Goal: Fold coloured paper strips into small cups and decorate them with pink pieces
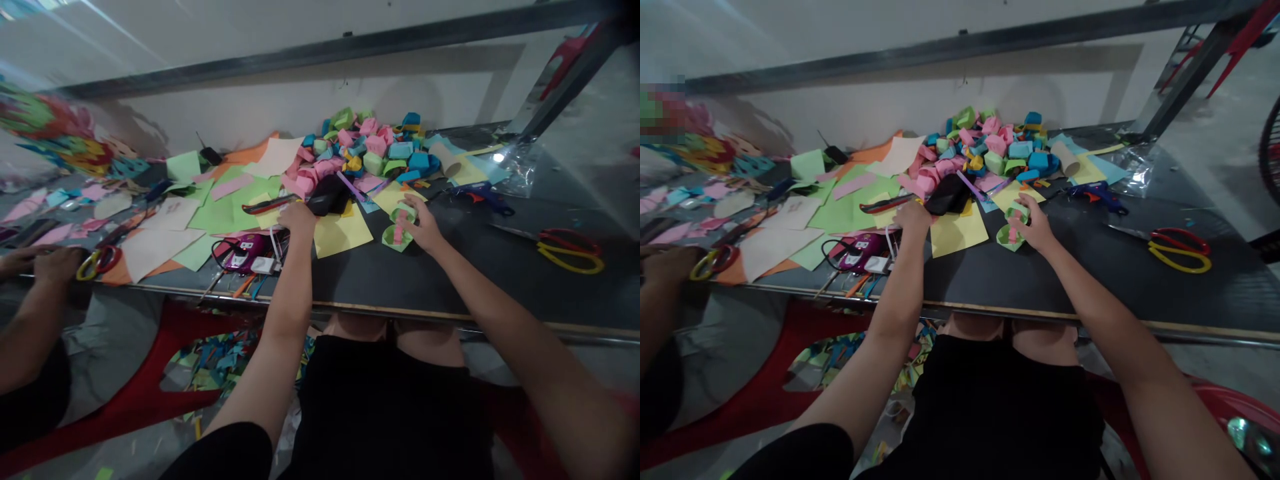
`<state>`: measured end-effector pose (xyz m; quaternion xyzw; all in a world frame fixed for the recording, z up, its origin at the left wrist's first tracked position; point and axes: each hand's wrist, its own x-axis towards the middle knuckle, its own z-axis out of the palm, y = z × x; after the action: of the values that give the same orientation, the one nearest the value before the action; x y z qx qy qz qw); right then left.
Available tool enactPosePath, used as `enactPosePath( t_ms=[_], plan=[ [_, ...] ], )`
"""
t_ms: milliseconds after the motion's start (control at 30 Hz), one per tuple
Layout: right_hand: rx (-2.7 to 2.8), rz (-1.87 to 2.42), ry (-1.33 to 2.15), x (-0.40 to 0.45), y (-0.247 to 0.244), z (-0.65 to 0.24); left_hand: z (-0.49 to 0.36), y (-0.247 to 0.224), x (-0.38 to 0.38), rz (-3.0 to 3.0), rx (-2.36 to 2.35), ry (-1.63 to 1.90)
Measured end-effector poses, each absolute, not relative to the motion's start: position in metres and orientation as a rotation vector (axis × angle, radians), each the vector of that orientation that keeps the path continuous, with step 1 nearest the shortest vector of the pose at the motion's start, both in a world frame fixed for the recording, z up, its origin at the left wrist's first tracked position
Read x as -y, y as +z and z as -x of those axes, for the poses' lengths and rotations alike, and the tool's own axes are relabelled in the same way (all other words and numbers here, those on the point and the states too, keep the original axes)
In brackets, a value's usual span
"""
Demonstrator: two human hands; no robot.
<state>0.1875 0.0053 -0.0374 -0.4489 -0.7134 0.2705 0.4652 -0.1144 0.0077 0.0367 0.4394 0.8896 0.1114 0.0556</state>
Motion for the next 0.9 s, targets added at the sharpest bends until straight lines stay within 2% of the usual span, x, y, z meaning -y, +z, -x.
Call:
enactPosePath(
  t_ms=[133, 233, 333, 400, 600, 733, 900],
  plan=[
    [1.715, 1.216, 0.512, -0.011, -0.044, -0.192, 0.107, 0.048, 0.000, -1.339, -2.718, 0.339],
    [1.713, 1.272, 0.466, -0.013, -0.048, -0.192, 0.101, 0.063, 0.009, -1.442, -2.793, 0.584],
    [1.814, 1.249, 0.520, -0.011, -0.047, -0.187, 0.085, 0.072, 0.013, -1.794, -2.514, 0.883],
    [1.883, 1.200, 0.500, -0.007, -0.043, -0.184, 0.065, 0.072, 0.014, -2.021, -2.218, 0.902],
    [1.816, 1.166, 0.093, 0.015, -0.009, -0.191, -0.002, 0.061, 0.021, -2.569, -1.737, 0.470],
    [2.063, 1.169, 0.179, 0.019, 0.002, -0.201, -0.012, 0.061, 0.018, -2.799, -1.526, 0.203],
    [2.221, 1.295, 0.189, 0.022, 0.012, -0.194, 0.008, 0.070, 0.003, -3.029, -1.251, 0.042]
  ],
)
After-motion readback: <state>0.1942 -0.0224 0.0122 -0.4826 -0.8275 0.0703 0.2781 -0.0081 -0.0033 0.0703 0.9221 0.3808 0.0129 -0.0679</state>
